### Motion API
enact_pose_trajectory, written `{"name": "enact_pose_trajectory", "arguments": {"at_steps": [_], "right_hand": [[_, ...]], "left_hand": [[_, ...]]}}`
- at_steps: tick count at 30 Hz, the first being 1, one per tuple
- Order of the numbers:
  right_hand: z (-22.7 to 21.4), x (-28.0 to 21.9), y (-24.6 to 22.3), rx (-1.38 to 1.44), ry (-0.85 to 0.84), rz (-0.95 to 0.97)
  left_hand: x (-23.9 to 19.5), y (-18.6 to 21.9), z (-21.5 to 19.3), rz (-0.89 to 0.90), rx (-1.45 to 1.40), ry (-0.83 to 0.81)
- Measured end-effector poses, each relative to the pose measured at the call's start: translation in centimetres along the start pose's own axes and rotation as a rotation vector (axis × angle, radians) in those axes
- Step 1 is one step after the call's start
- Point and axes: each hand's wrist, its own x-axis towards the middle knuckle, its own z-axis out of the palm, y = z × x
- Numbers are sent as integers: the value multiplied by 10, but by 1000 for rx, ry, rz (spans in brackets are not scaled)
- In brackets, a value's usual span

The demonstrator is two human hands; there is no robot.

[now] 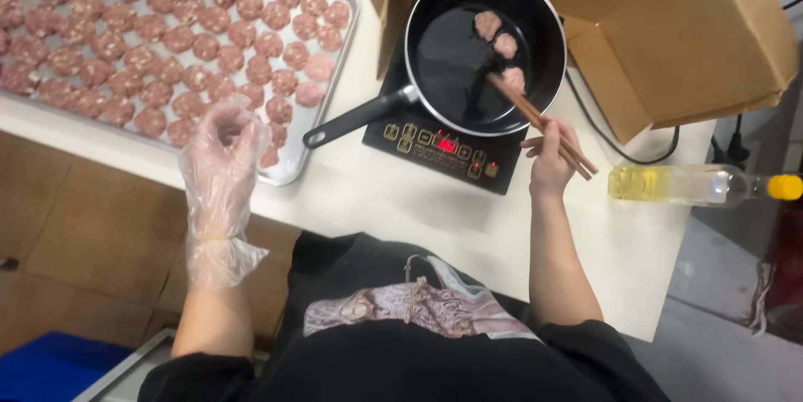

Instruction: The person picks up raw meatballs from a tray by hand and places them into a pan on a cooktop, then uses chopsticks to reposition the meatballs within the pan.

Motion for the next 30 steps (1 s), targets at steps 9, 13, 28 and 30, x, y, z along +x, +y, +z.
{"name": "enact_pose_trajectory", "arguments": {"at_steps": [9,13,28,30], "right_hand": [[-11,16,-53,-142,-55,-286],[15,12,-62,-364,-209,-288],[36,-42,-89,-874,-259,-266],[58,-54,-54,-1102,-472,187]], "left_hand": [[2,-37,-37,35,71,11],[22,-45,-50,18,96,-85],[89,-57,-82,16,-7,-289],[89,-56,-87,-10,-2,-275]]}}
